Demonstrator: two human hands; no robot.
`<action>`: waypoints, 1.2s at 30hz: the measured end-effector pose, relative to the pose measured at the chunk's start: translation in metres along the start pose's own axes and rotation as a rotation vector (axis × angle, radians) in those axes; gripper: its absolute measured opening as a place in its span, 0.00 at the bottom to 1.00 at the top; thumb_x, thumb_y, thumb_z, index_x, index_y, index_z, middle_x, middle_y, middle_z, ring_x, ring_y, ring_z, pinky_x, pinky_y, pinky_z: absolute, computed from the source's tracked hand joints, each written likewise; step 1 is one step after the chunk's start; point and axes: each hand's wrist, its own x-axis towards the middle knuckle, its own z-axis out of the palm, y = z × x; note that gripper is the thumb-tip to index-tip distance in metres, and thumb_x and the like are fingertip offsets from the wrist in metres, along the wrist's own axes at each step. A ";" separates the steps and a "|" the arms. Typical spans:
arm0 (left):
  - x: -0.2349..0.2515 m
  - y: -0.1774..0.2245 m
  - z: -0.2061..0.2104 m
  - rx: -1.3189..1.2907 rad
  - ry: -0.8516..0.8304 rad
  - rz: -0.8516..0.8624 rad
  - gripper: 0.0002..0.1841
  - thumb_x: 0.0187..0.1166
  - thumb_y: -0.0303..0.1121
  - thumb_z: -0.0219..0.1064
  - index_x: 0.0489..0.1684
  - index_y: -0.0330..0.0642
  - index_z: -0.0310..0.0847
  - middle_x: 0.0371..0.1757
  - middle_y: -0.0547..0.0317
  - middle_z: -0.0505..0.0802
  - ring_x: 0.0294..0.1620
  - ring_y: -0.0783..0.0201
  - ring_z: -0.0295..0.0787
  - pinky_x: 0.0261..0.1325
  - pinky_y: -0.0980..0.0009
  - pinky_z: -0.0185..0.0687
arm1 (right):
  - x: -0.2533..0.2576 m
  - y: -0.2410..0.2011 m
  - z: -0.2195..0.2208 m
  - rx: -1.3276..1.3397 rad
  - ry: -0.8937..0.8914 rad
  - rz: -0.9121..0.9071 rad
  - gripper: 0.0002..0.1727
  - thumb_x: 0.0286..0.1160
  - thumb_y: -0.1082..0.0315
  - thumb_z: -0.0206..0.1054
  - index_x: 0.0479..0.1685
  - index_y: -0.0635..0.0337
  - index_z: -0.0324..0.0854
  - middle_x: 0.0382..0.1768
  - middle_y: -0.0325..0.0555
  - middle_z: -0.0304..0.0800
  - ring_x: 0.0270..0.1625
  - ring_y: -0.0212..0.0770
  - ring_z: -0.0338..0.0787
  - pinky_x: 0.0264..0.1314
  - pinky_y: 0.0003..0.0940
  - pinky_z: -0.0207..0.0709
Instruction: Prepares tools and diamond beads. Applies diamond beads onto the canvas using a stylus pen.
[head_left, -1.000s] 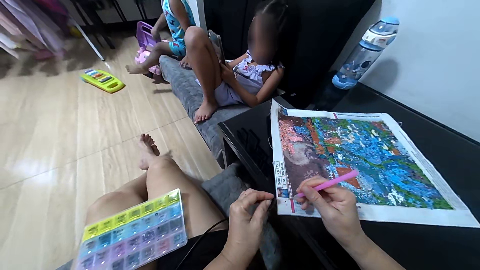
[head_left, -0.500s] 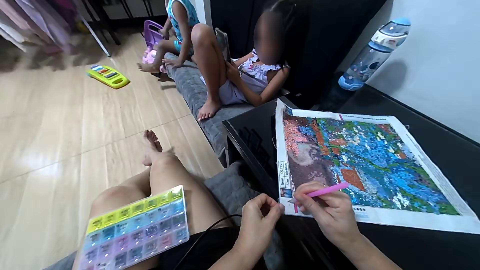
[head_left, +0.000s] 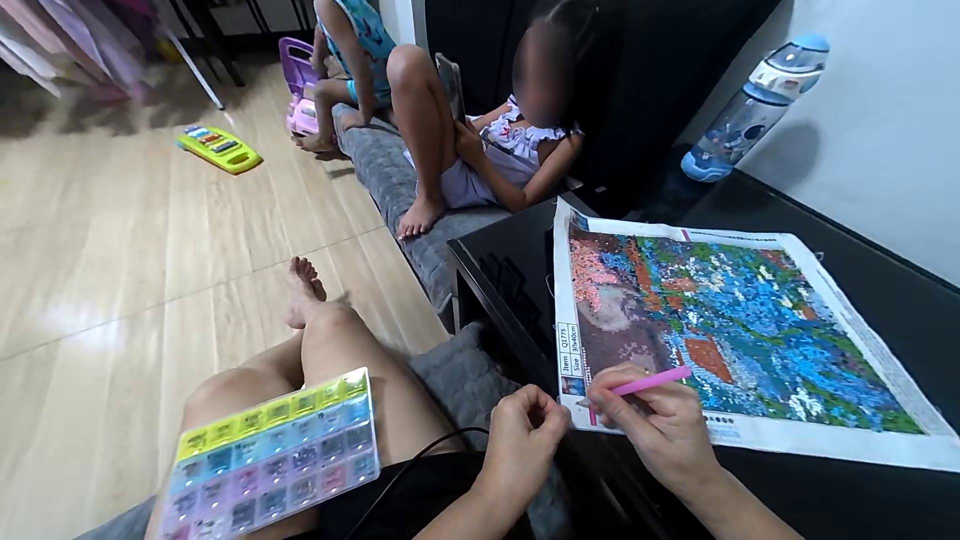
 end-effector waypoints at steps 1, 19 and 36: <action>0.000 0.000 0.000 0.001 -0.001 -0.003 0.06 0.79 0.28 0.64 0.31 0.38 0.81 0.27 0.68 0.82 0.29 0.80 0.79 0.37 0.82 0.75 | 0.000 0.000 0.000 -0.003 -0.001 0.000 0.13 0.82 0.58 0.68 0.34 0.56 0.89 0.35 0.32 0.92 0.33 0.16 0.87 0.37 0.11 0.83; 0.002 0.002 -0.001 0.047 -0.018 -0.018 0.06 0.79 0.29 0.64 0.32 0.38 0.81 0.26 0.68 0.82 0.29 0.78 0.79 0.38 0.80 0.76 | -0.001 0.001 0.002 0.070 -0.004 0.022 0.11 0.82 0.58 0.68 0.37 0.55 0.90 0.35 0.32 0.92 0.33 0.19 0.89 0.36 0.14 0.86; 0.002 0.002 -0.001 0.040 -0.014 -0.026 0.06 0.79 0.29 0.64 0.30 0.39 0.81 0.26 0.69 0.82 0.28 0.79 0.78 0.37 0.81 0.75 | -0.001 0.000 0.003 0.085 -0.006 0.055 0.11 0.81 0.58 0.69 0.36 0.54 0.90 0.35 0.31 0.92 0.32 0.19 0.89 0.35 0.14 0.86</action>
